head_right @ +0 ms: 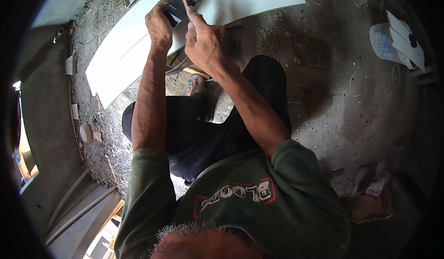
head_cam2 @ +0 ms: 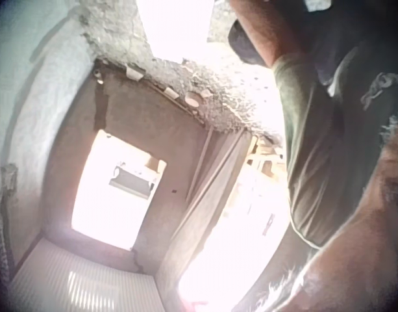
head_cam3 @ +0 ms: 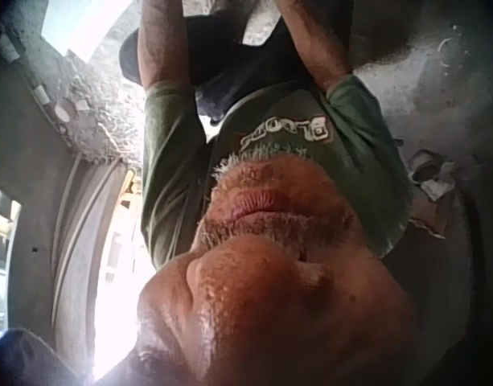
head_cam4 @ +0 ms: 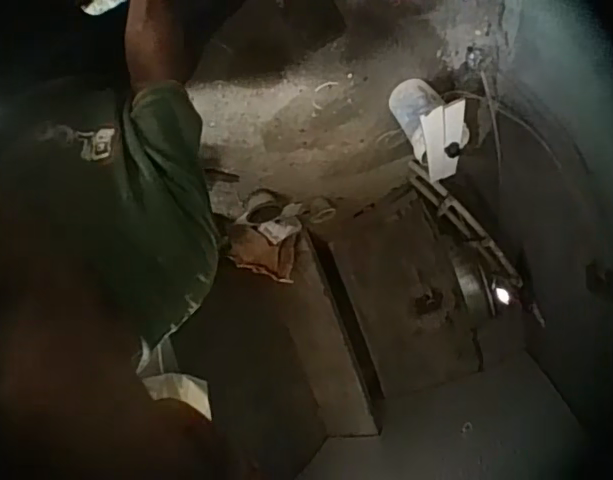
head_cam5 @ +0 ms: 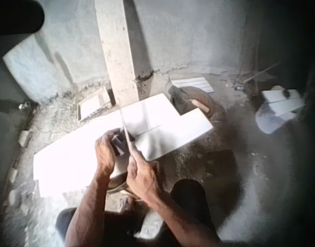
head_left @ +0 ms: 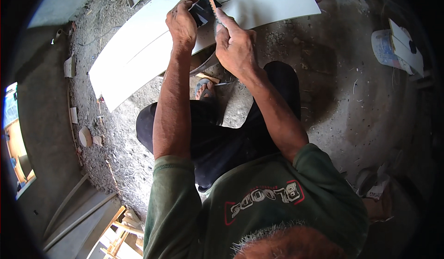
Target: Preparing an electrical box by marking it and cutting holes for wires.
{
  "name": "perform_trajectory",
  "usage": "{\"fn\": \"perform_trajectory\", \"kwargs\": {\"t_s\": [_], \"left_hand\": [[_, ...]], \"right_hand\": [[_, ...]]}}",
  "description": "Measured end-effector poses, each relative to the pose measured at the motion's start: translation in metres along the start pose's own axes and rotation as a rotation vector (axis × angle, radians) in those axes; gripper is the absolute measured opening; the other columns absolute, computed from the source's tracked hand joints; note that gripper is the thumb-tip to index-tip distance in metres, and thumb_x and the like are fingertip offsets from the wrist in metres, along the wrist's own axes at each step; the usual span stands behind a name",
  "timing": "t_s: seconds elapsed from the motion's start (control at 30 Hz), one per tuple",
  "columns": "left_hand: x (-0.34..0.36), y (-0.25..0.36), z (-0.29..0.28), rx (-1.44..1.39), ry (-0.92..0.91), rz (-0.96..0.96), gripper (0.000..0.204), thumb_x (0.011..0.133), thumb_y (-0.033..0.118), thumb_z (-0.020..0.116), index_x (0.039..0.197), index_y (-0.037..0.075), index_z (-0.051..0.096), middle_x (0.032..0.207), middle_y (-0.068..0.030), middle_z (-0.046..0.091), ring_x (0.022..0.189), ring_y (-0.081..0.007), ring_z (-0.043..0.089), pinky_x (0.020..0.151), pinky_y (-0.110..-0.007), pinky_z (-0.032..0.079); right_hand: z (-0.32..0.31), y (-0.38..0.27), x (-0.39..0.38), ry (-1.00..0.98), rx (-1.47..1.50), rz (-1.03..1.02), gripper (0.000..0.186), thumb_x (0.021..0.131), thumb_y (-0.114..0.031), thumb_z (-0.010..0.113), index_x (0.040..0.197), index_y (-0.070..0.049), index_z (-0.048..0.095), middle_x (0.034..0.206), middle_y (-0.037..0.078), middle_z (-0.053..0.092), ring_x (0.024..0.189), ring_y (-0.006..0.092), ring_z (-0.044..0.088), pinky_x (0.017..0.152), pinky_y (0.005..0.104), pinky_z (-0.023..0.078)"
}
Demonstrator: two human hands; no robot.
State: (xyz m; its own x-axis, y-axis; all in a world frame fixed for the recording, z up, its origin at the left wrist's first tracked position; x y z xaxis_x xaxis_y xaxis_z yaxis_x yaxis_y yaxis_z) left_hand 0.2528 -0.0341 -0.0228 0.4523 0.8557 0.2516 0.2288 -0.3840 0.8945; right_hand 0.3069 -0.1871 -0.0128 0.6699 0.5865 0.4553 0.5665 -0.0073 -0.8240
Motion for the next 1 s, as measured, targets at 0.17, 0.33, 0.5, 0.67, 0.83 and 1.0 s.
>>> {"fn": "perform_trajectory", "kwargs": {"t_s": [0.17, 0.33, 0.5, 0.67, 0.83, 1.0], "left_hand": [[-0.002, -0.004, -0.005, 0.05, 0.069, 0.1, 0.045, 0.096, 0.028, 0.036, 0.105, 0.001, 0.072, 0.094, -0.0223, 0.071, 0.082, -0.0295, 0.065, 0.087, -0.037, 0.049], [-0.006, 0.011, 0.001, -0.145, -0.006, -0.11, 0.046, 0.098, 0.03, 0.039, 0.104, -0.001, 0.072, 0.092, -0.0198, 0.071, 0.079, -0.0253, 0.064, 0.084, -0.035, 0.049], [-0.003, 0.006, 0.006, -0.144, 0.005, 0.094, 0.043, 0.095, 0.03, 0.045, 0.104, -0.002, 0.072, 0.089, -0.0151, 0.072, 0.076, -0.0206, 0.062, 0.08, -0.031, 0.049], [0.002, -0.004, 0.012, 0.008, -0.119, 0.085, 0.036, 0.099, 0.02, 0.039, 0.116, 0.002, 0.066, 0.112, -0.0157, 0.068, 0.101, -0.0299, 0.059, 0.096, -0.037, 0.045], [0.007, -0.001, 0.011, 0.143, 0.01, 0.431, 0.024, 0.089, 0.009, 0.05, 0.093, 0.003, 0.073, 0.089, -0.0139, 0.073, 0.075, -0.0246, 0.068, 0.075, -0.03, 0.053], [0.007, -0.007, 0.018, 0.281, 0.061, 0.533, 0.02, 0.087, 0.007, 0.053, 0.093, 0.002, 0.071, 0.087, -0.0127, 0.073, 0.073, -0.0239, 0.069, 0.073, -0.031, 0.054]], "right_hand": [[0.006, -0.003, -0.003, -0.046, -0.015, -0.044, 0.036, 0.088, 0.001, 0.057, 0.124, 0.001, 0.06, 0.065, 0.02, 0.063, 0.057, 0.022, 0.067, 0.054, 0.033, 0.052], [-0.009, -0.007, -0.006, -0.055, -0.063, -0.105, 0.042, 0.086, 0.0, 0.058, 0.128, 0.001, 0.057, 0.072, 0.02, 0.065, 0.061, 0.0284, 0.068, 0.057, 0.0374, 0.053], [-0.004, -0.001, -0.008, -0.135, -0.125, -0.085, 0.048, 0.084, -0.004, 0.06, 0.131, 0.0, 0.055, 0.071, 0.018, 0.067, 0.062, 0.0318, 0.068, 0.057, 0.0414, 0.052], [-0.008, -0.005, -0.009, -0.084, -0.122, -0.091, 0.043, 0.083, 0.003, 0.057, 0.126, 0.002, 0.059, 0.063, 0.02, 0.061, 0.057, 0.0301, 0.067, 0.054, 0.0361, 0.051], [-0.003, -0.006, -0.013, -0.082, -0.245, -0.081, 0.043, 0.082, 0.002, 0.062, 0.125, 0.0, 0.06, 0.061, 0.018, 0.061, 0.053, 0.0274, 0.063, 0.051, 0.036, 0.048], [-0.001, -0.007, 0.003, -0.07, -0.248, -0.088, 0.041, 0.084, 0.001, 0.062, 0.124, 0.001, 0.06, 0.057, 0.016, 0.059, 0.049, 0.0273, 0.061, 0.049, 0.0369, 0.047]]}}
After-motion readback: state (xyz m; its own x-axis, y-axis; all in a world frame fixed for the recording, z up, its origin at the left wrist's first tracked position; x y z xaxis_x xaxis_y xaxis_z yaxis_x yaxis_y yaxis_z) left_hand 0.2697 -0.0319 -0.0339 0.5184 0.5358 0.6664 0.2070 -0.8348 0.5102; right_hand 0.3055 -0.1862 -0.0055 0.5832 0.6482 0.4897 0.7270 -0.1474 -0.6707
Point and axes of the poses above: each hand's wrist, its own x-axis towards the middle knuckle, its own z-axis out of the palm, y = z × x, the point moved 4 cm from there along x, towards the middle knuckle
